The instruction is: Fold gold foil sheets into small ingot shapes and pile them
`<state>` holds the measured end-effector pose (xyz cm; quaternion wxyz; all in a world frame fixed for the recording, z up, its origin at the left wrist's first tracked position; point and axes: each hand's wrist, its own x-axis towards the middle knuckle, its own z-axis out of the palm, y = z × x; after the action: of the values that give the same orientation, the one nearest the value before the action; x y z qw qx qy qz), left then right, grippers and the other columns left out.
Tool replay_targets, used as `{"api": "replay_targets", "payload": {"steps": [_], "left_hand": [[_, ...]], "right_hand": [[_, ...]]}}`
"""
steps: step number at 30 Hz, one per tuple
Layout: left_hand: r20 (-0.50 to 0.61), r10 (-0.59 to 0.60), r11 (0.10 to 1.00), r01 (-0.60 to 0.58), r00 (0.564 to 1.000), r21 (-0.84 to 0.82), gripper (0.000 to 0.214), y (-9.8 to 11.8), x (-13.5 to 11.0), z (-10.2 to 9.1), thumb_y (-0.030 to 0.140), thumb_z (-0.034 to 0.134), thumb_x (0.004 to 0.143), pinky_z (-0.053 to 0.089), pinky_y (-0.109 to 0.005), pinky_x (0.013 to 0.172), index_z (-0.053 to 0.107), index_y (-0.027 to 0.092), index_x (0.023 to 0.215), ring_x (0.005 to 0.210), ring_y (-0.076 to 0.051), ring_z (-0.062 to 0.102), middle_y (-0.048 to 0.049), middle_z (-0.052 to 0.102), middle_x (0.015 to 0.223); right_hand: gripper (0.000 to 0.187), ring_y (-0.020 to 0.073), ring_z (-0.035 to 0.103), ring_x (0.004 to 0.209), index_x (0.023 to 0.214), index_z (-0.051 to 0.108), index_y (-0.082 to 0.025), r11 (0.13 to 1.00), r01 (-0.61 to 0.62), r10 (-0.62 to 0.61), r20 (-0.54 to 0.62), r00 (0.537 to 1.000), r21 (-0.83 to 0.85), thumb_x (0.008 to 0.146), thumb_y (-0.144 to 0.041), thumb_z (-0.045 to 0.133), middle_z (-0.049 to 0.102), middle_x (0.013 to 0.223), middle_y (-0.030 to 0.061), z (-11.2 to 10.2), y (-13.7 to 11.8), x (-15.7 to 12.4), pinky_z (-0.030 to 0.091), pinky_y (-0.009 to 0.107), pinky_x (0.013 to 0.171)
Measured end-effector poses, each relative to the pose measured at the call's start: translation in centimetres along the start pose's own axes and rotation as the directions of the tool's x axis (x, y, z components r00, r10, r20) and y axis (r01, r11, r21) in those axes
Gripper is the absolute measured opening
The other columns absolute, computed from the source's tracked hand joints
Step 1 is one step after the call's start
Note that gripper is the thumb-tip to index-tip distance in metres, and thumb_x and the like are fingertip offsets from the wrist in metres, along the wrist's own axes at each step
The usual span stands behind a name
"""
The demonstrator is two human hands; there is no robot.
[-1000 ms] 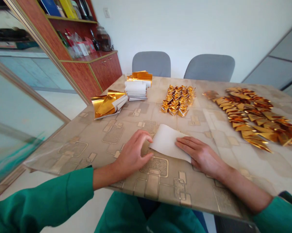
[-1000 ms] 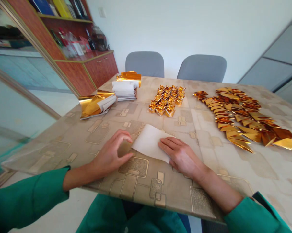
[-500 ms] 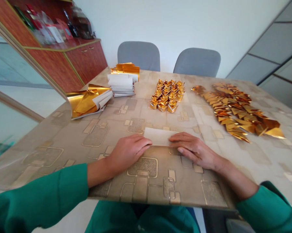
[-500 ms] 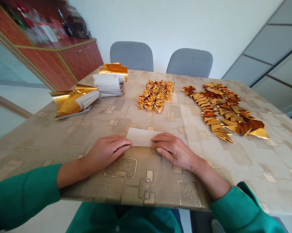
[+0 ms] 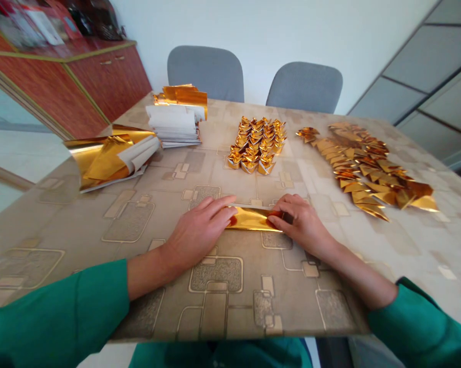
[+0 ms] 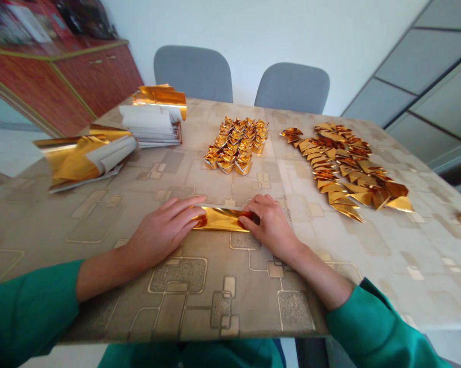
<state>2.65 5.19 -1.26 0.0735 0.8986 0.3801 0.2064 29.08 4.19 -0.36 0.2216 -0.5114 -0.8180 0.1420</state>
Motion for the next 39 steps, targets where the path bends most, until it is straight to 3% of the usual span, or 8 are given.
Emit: {"api": "replay_targets", "payload": {"steps": [4,6,14,21,39], "left_hand": [[0.054,0.221,0.972,-0.224,0.974,0.064,0.033,1.1,-0.6,0.1,0.027,0.049,0.096,0.032,-0.049,0.112,0.058,0.017,0.126,0.131,-0.029,0.048,-0.0112,0.049,0.147],[0.093,0.255,0.965,-0.260,0.962,0.035,0.046,1.6,-1.0,0.4,0.035,0.054,0.094,0.023,-0.051,0.116,0.051,0.015,0.135,0.137,-0.030,0.041,-0.0129,0.049,0.147],[0.210,0.212,0.977,-0.214,0.954,-0.017,0.060,1.7,-1.9,1.2,0.045,0.055,0.093,0.022,-0.049,0.117,0.043,0.013,0.142,0.142,-0.030,0.036,-0.0146,0.044,0.151],[0.190,0.198,0.980,-0.196,0.962,-0.031,0.062,1.8,-1.9,1.1,0.044,0.056,0.092,0.021,-0.046,0.118,0.040,0.016,0.145,0.142,-0.028,0.036,-0.0130,0.043,0.151],[0.201,0.188,0.981,-0.195,0.961,0.016,0.064,1.9,-1.9,1.2,0.041,0.056,0.091,0.027,-0.052,0.114,0.039,0.012,0.145,0.139,-0.034,0.040,-0.0161,0.043,0.151]], "right_hand": [[0.015,0.0173,0.053,0.076,0.071,0.062,-0.017,1.000,-0.023,0.022,-0.010,1.000,-0.018,0.087,-0.018,0.062,0.059,0.075,0.0029,0.5,0.4,0.3,0.039,0.030,0.071],[0.014,0.0172,0.052,0.075,0.071,0.061,-0.017,0.999,-0.033,0.033,-0.013,0.999,-0.021,0.085,-0.017,0.063,0.059,0.075,0.0029,0.5,0.5,0.4,0.039,0.030,0.070],[0.024,0.0181,0.054,0.076,0.076,0.065,-0.018,0.997,-0.080,0.080,-0.031,0.996,0.001,0.095,-0.029,0.055,0.061,0.076,0.0037,0.6,0.2,0.2,0.039,0.031,0.072],[0.023,0.0179,0.052,0.072,0.068,0.060,-0.018,0.984,-0.101,0.079,-0.148,0.986,-0.149,0.090,-0.024,0.059,0.059,0.073,0.0039,1.6,0.3,0.1,0.036,0.032,0.069],[0.026,0.0180,0.050,0.066,0.061,0.051,-0.020,0.930,-0.125,0.081,-0.139,0.987,-0.346,0.085,-0.025,0.061,0.057,0.066,0.0030,1.7,-0.2,0.9,0.031,0.032,0.065]]}}
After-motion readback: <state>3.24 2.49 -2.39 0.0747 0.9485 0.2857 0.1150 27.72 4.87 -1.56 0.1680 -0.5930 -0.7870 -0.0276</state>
